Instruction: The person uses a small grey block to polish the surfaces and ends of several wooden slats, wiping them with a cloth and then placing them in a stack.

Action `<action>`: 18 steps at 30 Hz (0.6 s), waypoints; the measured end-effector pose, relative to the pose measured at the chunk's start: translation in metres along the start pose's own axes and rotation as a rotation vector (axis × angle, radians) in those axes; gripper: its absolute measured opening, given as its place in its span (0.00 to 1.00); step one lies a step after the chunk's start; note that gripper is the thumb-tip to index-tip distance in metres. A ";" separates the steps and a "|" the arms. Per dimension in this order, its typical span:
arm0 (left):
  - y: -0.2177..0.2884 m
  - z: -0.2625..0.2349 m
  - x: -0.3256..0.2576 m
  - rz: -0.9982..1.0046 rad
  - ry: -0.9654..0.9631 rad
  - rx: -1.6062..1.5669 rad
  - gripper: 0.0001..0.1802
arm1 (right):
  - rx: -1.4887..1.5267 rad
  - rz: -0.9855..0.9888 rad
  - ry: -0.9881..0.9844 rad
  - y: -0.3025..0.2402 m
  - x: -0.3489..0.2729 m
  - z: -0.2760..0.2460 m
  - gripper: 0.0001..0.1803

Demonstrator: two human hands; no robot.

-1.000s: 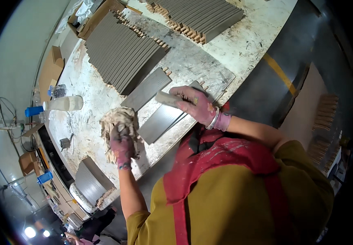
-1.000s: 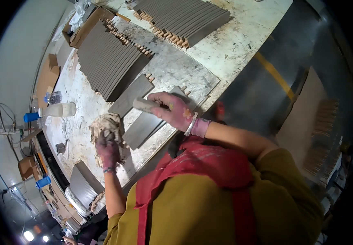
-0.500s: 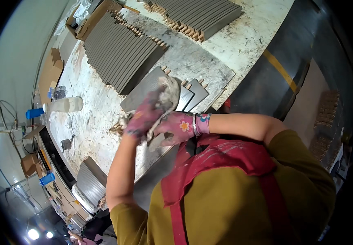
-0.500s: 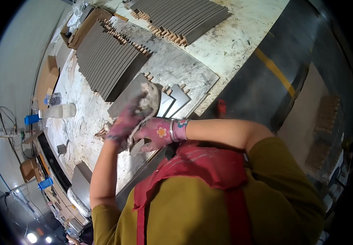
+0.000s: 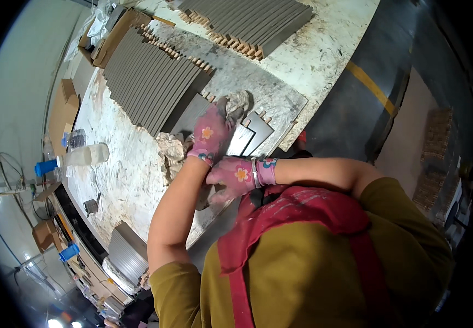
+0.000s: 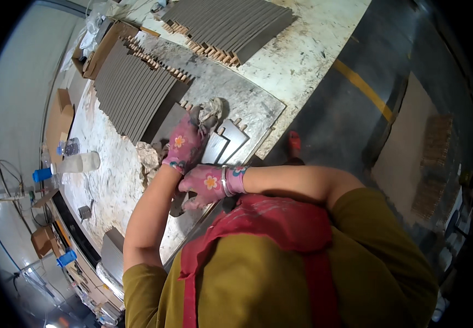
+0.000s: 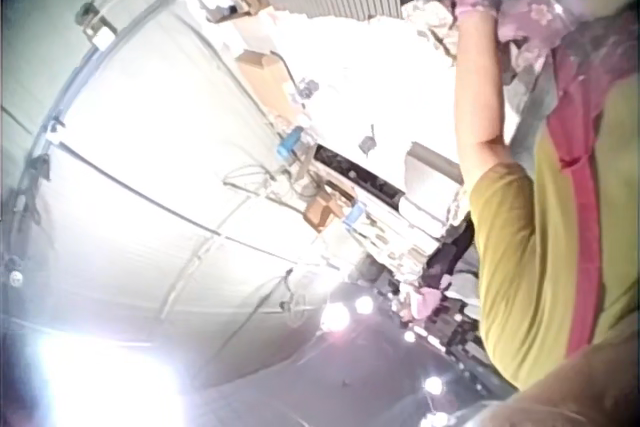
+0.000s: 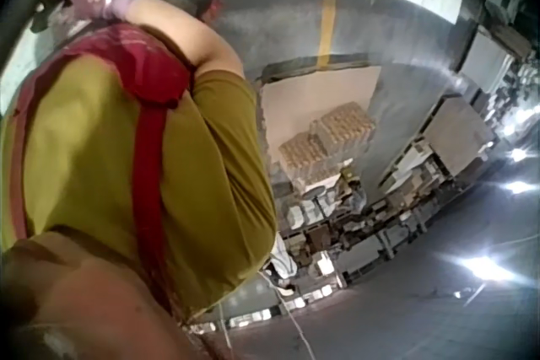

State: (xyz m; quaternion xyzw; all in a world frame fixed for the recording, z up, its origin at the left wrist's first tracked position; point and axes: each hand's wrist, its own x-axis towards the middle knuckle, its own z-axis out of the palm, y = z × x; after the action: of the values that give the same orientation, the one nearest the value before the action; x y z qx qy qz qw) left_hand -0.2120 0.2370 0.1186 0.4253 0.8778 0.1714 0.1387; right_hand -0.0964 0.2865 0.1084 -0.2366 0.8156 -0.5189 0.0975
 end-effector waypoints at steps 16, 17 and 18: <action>-0.063 -0.108 -0.180 -0.337 0.392 0.293 0.35 | 0.943 0.157 0.552 0.026 -0.030 -0.041 0.25; -0.051 -0.099 -0.184 -0.344 0.355 0.096 0.35 | 1.084 0.267 0.657 0.013 -0.031 -0.053 0.24; -0.037 -0.082 -0.180 -0.286 0.258 0.100 0.33 | 1.028 0.199 0.793 0.020 -0.038 -0.051 0.22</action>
State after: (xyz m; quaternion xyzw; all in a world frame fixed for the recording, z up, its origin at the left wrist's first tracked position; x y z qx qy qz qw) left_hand -0.1617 0.0570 0.1942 0.2773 0.9471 0.1592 0.0269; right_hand -0.0896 0.3526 0.1102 0.1258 0.4561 -0.8788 -0.0622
